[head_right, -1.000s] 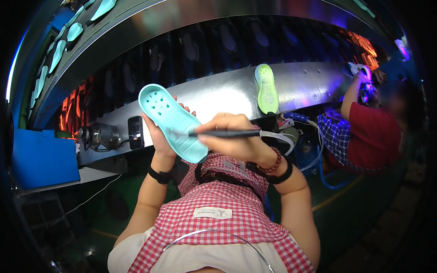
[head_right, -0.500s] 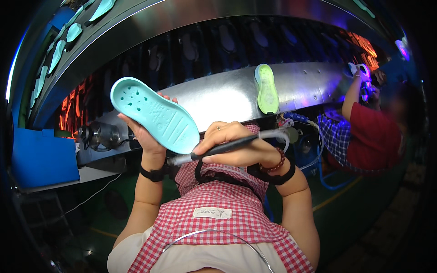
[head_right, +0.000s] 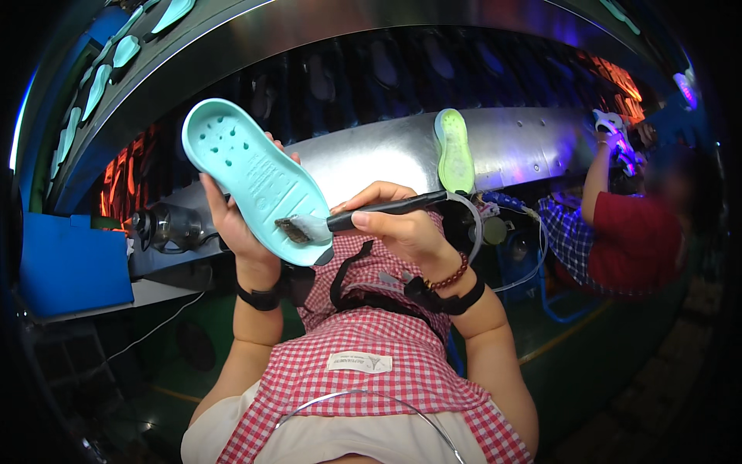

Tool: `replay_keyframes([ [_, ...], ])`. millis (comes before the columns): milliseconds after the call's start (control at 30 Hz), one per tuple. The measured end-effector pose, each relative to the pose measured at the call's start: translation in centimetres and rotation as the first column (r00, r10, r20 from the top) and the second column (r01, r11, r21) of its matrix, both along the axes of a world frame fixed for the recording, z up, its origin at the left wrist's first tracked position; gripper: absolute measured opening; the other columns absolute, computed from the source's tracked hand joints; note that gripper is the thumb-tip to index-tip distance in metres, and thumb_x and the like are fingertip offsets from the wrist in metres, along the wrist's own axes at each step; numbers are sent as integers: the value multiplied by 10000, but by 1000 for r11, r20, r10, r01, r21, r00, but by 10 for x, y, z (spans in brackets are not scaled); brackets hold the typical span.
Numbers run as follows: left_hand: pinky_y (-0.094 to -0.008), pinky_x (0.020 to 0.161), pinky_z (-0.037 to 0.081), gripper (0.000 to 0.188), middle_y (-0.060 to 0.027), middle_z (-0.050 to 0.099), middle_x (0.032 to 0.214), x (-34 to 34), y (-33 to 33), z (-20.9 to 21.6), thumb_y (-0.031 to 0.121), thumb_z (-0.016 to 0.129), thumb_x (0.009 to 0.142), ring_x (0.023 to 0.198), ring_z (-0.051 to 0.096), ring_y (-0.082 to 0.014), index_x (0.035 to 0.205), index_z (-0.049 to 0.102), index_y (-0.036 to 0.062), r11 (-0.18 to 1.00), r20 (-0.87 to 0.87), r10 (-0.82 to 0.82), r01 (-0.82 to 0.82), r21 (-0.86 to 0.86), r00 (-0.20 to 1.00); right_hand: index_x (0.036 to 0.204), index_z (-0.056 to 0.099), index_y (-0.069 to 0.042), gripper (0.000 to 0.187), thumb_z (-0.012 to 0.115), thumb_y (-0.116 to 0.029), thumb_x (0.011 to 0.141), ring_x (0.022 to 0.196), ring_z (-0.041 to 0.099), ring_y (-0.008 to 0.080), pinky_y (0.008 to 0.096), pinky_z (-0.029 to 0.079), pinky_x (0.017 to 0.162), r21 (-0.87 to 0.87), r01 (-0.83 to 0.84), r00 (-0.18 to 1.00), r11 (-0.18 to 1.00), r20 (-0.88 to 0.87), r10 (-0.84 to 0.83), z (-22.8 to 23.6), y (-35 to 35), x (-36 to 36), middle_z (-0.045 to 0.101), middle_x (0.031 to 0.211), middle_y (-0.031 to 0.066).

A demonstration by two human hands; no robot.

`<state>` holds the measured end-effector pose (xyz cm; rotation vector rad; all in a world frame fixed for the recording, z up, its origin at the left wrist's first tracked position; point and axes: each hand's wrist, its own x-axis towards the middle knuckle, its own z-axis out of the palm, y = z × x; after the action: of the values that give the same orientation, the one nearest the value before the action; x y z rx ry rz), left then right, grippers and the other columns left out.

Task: Applying adhesive or cleaning agent to the interior of shoe soles using a brush on a production line.

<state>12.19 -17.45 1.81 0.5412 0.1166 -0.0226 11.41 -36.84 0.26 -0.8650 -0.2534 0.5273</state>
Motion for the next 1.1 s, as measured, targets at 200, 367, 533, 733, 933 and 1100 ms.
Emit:
replay_keyframes([
  [200, -529, 980, 327, 632, -168, 413, 1280, -23, -21, -11, 519, 241, 898, 1150, 445, -323, 1339, 275, 67, 937, 67, -47, 67, -342, 997, 923, 586, 36, 133, 574, -15, 801, 897, 598, 171, 280, 481, 804, -195, 139, 990, 971, 19, -138, 5, 14, -13, 622, 943, 131],
  [367, -514, 949, 374, 609, -191, 448, 1242, -21, -12, -13, 477, 243, 906, 1081, 498, -365, 1316, 303, 30, 952, 51, -109, 119, -281, 993, 942, 606, 35, 174, 602, 16, 769, 842, 599, 139, 247, 479, 746, -299, 144, 977, 943, 197, -87, 29, 9, -10, 635, 919, 119],
  [533, -498, 902, 417, 612, -220, 476, 1204, -17, -12, -12, 460, 252, 905, 1022, 523, -416, 1297, 323, -4, 927, 32, -97, 102, -360, 995, 947, 623, 23, 193, 619, 19, 754, 831, 593, 115, 229, 478, 736, -390, 129, 835, 912, 539, 112, 33, 13, -3, 644, 909, 110],
  [733, -474, 859, 457, 586, -232, 488, 1177, -13, -9, -8, 427, 305, 892, 986, 555, -380, 1279, 333, -11, 983, 17, -133, 134, -122, 991, 943, 627, 24, 199, 633, 12, 744, 762, 609, 110, 211, 484, 673, -434, 138, 851, 891, 511, 117, 34, -3, 14, 650, 881, 113],
  [933, -445, 851, 476, 557, -224, 518, 1131, -4, -6, -3, 387, 363, 879, 963, 576, -349, 1281, 328, 2, 989, 52, -142, 143, -18, 988, 900, 637, 18, 163, 644, -19, 741, 766, 618, 134, 251, 488, 689, -459, 120, 868, 880, 479, 132, 38, -4, 14, 654, 861, 97],
  [1100, -559, 893, 402, 551, -221, 479, 1208, 2, 4, -14, 403, 336, 899, 1050, 518, -389, 1268, 382, -4, 918, 74, -304, 313, -246, 950, 876, 637, 13, 194, 682, 5, 687, 838, 634, 232, 307, 494, 762, -397, -51, 719, 916, 622, 310, 43, -6, 4, 652, 884, 139],
])
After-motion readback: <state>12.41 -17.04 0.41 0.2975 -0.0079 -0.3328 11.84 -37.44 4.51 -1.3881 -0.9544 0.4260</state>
